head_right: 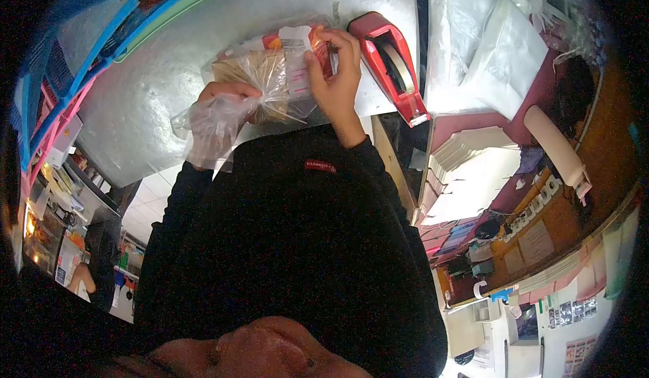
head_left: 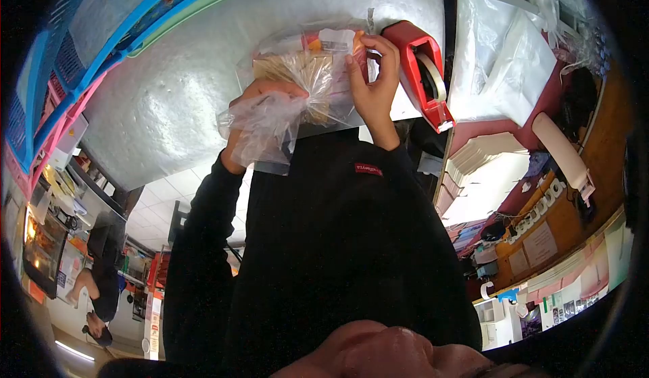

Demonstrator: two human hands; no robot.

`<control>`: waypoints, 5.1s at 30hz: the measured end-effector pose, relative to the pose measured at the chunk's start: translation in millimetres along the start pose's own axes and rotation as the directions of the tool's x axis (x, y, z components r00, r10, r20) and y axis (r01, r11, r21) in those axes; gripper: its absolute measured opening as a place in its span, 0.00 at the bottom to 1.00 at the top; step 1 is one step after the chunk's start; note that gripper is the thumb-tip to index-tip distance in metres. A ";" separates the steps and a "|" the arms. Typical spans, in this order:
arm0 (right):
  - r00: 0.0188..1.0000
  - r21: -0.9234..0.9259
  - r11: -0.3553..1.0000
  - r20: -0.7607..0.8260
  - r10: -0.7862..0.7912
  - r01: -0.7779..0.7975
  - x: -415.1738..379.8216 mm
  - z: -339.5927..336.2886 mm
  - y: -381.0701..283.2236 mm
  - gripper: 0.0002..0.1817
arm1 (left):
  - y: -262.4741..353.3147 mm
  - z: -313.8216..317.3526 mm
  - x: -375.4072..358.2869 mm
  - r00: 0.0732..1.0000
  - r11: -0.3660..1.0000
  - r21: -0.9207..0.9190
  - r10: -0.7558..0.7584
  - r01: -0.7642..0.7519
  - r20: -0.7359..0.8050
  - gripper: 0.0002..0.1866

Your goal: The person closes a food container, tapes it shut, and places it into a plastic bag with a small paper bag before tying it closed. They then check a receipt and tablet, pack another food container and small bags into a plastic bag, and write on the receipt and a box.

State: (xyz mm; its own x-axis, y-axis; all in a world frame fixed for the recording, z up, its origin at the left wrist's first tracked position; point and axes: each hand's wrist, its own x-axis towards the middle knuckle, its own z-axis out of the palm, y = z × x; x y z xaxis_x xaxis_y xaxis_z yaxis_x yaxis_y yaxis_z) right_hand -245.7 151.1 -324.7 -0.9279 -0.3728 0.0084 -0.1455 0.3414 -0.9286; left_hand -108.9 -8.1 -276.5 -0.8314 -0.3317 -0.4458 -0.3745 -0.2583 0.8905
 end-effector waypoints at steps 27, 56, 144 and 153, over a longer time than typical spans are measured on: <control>0.941 -0.626 0.730 0.019 -0.337 0.274 116.2 103.4 24.2 0.31 | -44.0 -66.4 -41.0 0.818 0.848 0.514 0.387 -0.133 -0.425 0.16; 0.952 -0.368 0.882 0.023 -0.307 0.293 -42.6 21.9 -1.1 0.29 | -29.2 -47.5 -28.3 0.832 0.936 0.268 0.331 -0.229 -0.446 0.12; 0.436 0.355 0.713 -0.897 0.078 0.605 -885.8 -784.5 -68.0 0.52 | -34.4 847.0 -730.6 -0.129 0.451 -0.892 0.883 -0.027 0.451 0.18; 0.649 0.597 0.761 -0.479 0.591 -0.253 -904.9 -792.1 88.2 0.36 | -177.5 850.8 -644.9 0.239 0.882 -0.205 0.328 -0.425 0.914 0.12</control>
State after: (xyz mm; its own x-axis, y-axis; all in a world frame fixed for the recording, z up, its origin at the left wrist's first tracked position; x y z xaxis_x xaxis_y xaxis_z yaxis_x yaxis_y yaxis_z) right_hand 309.2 1202.0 -120.4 -0.8526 0.3732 -0.3657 0.3288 -0.1606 -0.9306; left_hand 144.4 1023.6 -70.0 -0.6965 0.6655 0.2684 0.1077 -0.2729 0.9560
